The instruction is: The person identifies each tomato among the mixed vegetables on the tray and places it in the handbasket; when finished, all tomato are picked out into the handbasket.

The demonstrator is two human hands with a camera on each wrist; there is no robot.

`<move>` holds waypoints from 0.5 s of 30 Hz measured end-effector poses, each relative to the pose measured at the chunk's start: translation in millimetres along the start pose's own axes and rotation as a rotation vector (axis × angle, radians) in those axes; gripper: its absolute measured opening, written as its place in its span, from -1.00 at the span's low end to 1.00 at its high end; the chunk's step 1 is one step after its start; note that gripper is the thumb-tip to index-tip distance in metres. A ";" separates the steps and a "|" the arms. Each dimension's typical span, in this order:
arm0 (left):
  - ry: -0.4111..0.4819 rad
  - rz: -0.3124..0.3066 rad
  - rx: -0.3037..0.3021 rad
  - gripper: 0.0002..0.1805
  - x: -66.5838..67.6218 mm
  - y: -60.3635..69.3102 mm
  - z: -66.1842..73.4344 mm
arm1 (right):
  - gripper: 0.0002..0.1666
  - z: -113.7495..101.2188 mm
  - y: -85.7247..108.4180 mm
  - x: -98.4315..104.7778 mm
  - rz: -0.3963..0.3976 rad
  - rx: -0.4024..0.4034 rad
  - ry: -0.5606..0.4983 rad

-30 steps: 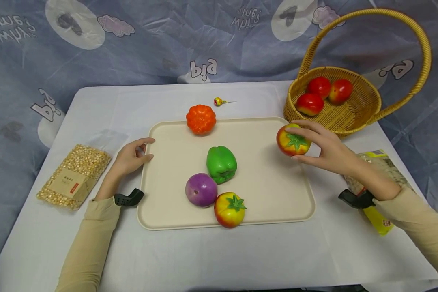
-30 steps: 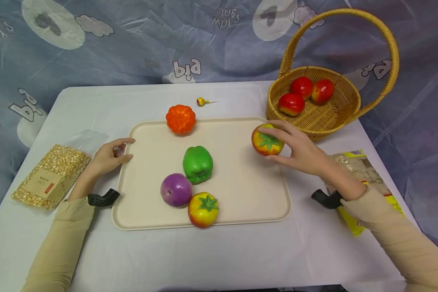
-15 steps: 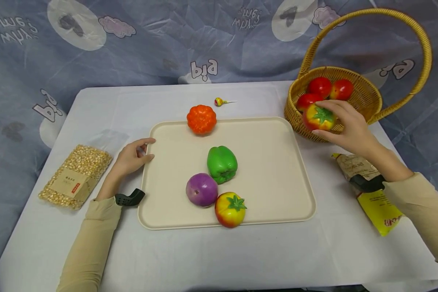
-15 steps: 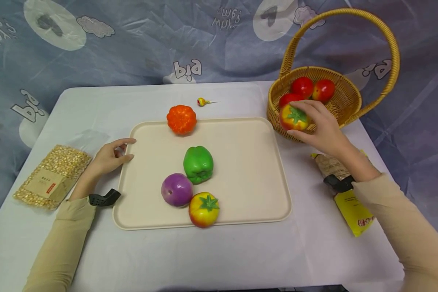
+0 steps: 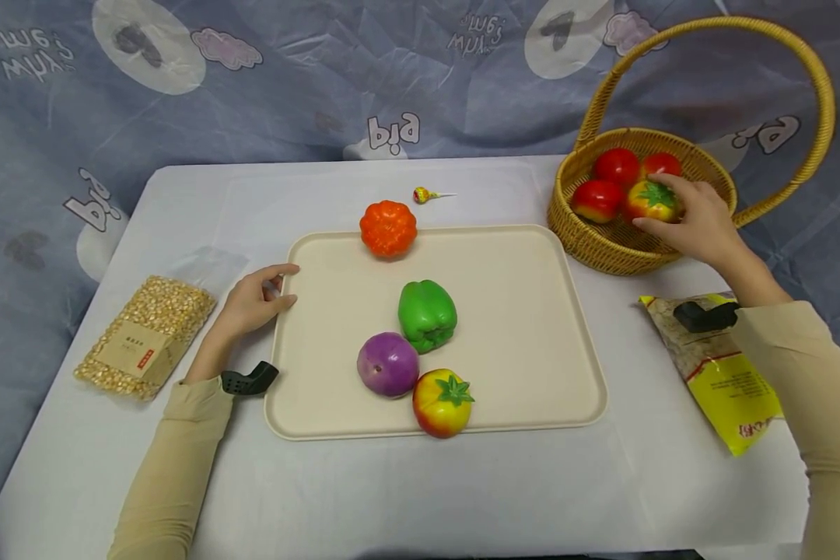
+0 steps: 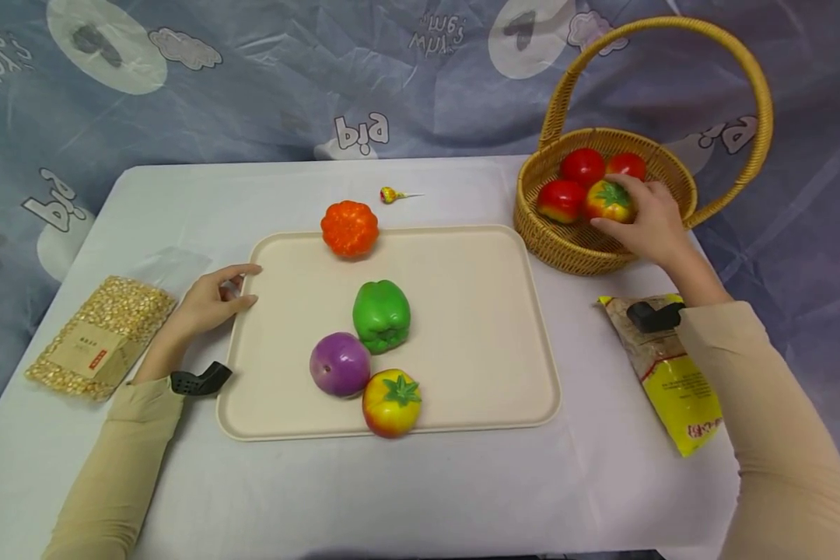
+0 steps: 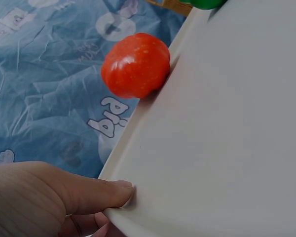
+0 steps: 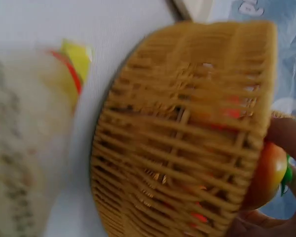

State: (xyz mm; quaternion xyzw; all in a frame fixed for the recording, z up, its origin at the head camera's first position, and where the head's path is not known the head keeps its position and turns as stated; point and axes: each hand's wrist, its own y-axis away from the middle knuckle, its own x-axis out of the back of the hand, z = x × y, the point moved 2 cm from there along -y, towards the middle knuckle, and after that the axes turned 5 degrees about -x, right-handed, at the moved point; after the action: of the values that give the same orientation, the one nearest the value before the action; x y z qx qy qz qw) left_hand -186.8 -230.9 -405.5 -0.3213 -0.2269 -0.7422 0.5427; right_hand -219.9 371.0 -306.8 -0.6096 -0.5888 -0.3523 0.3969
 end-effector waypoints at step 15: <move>-0.006 -0.009 -0.010 -0.50 0.4 -0.1 -1.0 | -0.24 23.0 -31.9 -13.5 -0.104 -0.094 0.108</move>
State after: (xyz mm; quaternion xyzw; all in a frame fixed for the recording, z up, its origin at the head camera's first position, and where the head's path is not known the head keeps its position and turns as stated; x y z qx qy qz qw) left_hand -187.2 -231.9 -405.8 -0.3253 -0.2263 -0.7447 0.5370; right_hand -253.4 385.5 -326.8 -0.5764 -0.5802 -0.4318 0.3803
